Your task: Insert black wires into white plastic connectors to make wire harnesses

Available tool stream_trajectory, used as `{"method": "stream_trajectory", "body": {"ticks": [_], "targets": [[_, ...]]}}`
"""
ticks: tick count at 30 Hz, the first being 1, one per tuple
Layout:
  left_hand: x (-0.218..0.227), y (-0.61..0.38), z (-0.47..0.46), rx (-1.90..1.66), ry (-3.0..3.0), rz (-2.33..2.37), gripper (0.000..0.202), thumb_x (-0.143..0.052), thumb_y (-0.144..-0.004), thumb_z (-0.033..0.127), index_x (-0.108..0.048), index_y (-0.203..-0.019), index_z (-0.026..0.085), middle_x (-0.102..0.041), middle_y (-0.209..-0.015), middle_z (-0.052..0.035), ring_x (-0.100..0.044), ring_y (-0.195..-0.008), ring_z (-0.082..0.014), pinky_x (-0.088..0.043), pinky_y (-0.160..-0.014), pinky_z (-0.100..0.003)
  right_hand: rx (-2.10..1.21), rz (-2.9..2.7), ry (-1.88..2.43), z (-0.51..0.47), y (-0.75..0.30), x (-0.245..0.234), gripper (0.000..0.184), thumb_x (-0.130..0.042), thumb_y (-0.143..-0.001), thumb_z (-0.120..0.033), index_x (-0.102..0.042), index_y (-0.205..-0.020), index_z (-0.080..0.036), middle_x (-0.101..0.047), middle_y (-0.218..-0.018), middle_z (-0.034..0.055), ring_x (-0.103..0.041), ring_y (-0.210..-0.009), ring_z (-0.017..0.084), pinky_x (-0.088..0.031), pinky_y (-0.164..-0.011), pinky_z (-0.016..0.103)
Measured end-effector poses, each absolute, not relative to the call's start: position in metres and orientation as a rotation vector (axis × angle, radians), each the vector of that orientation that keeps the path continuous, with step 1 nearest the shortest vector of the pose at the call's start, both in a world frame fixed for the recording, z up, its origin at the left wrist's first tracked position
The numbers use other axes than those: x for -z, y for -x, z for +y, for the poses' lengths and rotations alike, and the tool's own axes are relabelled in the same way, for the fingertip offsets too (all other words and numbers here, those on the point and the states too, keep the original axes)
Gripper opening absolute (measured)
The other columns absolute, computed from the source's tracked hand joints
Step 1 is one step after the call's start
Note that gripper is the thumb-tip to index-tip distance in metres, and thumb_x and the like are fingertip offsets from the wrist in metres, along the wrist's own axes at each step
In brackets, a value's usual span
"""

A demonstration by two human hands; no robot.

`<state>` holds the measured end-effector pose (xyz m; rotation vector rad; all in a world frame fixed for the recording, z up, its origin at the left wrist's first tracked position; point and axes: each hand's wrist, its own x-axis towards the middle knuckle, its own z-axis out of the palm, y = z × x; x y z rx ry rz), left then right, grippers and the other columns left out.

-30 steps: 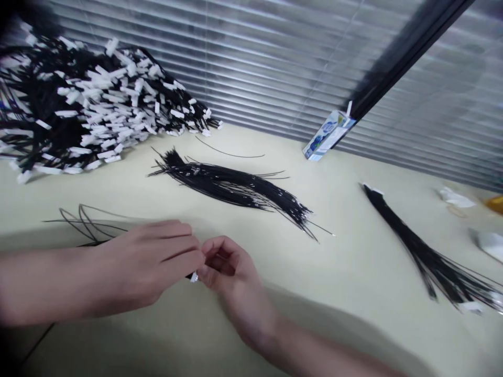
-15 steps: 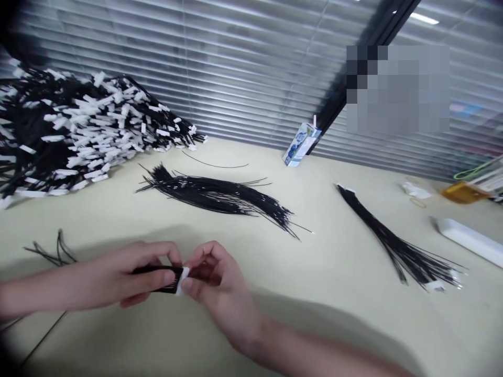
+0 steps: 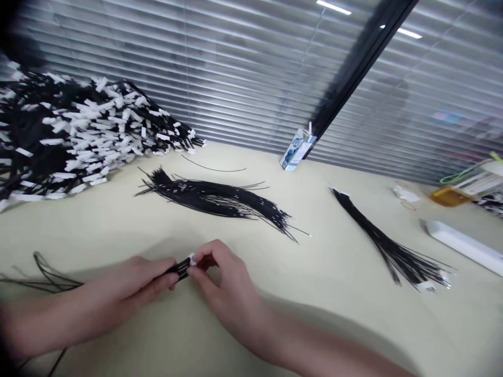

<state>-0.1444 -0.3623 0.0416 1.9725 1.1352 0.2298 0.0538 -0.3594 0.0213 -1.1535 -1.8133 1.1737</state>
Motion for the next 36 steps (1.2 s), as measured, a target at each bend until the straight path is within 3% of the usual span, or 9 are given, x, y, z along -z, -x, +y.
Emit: {"method": "stream_trajectory", "body": {"ticks": [9, 14, 20, 26, 29, 31, 33, 36], "targets": [[-0.077, 0.159, -0.357, -0.069, -1.798, 1.072, 0.031, -0.046, -0.086, 0.051, -0.050, -0.109, 0.031, -0.056, -0.089, 0.0007, -0.053, -0.082, -0.0182, -0.039, -0.070, -0.028, -1.490, -1.493, 1.007, -0.360, -0.052, -0.028, 0.018, -0.065, -0.079, -0.019, -0.049, -0.087, -0.022, -0.057, -0.084, -0.0031, -0.057, -0.079, 0.008, -0.047, -0.073, 0.021], [-0.075, 0.159, -0.350, -0.133, -1.651, 0.856, 0.060, -0.062, -0.079, 0.041, -0.029, -0.129, 0.040, -0.054, -0.094, 0.0041, -0.050, -0.081, -0.0139, -0.040, -0.070, -0.025, -1.816, -1.256, 0.835, -0.359, -0.052, -0.026, 0.031, -0.070, -0.075, -0.016, -0.043, -0.091, -0.023, -0.058, -0.082, -0.0052, -0.059, -0.076, 0.007, -0.047, -0.071, 0.023], [-0.058, 0.154, -0.355, -0.276, -1.608, 0.914, 0.044, -0.067, -0.075, 0.038, -0.048, -0.115, 0.032, -0.047, -0.089, 0.0043, -0.041, -0.063, -0.0072, -0.034, -0.056, -0.020, -1.887, -1.132, 0.782, -0.354, -0.050, -0.022, 0.038, -0.073, -0.072, -0.013, -0.043, -0.093, -0.024, -0.064, -0.080, -0.0056, -0.061, -0.076, 0.009, -0.047, -0.075, 0.026], [-0.048, 0.149, -0.358, -0.401, -1.554, 0.870, 0.033, -0.067, -0.076, 0.031, -0.048, -0.102, 0.026, -0.042, -0.075, 0.0074, -0.037, -0.054, -0.0037, -0.030, -0.049, -0.017, -1.884, -1.186, 0.856, -0.351, -0.049, -0.020, 0.037, -0.075, -0.068, -0.015, -0.049, -0.093, -0.022, -0.064, -0.075, -0.0052, -0.061, -0.071, 0.009, -0.048, -0.073, 0.025], [-0.046, 0.149, -0.355, -0.387, -1.469, 0.896, 0.032, -0.066, -0.077, 0.034, -0.047, -0.101, 0.025, -0.041, -0.074, 0.0073, -0.039, -0.050, -0.0036, -0.034, -0.042, -0.015, -1.727, -1.442, 0.930, -0.351, -0.048, -0.021, 0.023, -0.069, -0.077, -0.023, -0.051, -0.091, -0.021, -0.064, -0.082, -0.0018, -0.062, -0.078, 0.010, -0.049, -0.075, 0.024], [-0.047, 0.150, -0.352, -0.376, -1.400, 0.902, 0.033, -0.064, -0.078, 0.036, -0.045, -0.103, 0.026, -0.044, -0.078, 0.0065, -0.042, -0.048, -0.0030, -0.037, -0.039, -0.015, -1.411, -1.763, 1.006, -0.347, -0.052, -0.024, 0.010, -0.051, -0.090, -0.029, -0.051, -0.094, -0.020, -0.064, -0.086, 0.0008, -0.063, -0.080, 0.011, -0.050, -0.073, 0.025], [-0.049, 0.151, -0.349, -0.389, -1.347, 0.900, 0.034, -0.064, -0.079, 0.035, -0.043, -0.104, 0.027, -0.046, -0.083, 0.0062, -0.044, -0.045, -0.0017, -0.037, -0.038, -0.015, -1.039, -2.001, 1.070, -0.334, -0.059, -0.028, 0.019, -0.036, -0.096, -0.031, -0.052, -0.096, -0.021, -0.064, -0.088, 0.0029, -0.063, -0.080, 0.013, -0.051, -0.071, 0.027], [-0.052, 0.152, -0.346, -0.391, -1.259, 0.905, 0.034, -0.063, -0.080, 0.034, -0.039, -0.104, 0.028, -0.049, -0.087, 0.0062, -0.044, -0.041, -0.0002, -0.030, -0.036, -0.014, -0.666, -2.096, 1.128, -0.297, -0.078, -0.034, 0.016, -0.045, -0.091, -0.031, -0.058, -0.094, -0.021, -0.063, -0.096, 0.0059, -0.059, -0.089, 0.018, -0.046, -0.082, 0.034]]}}
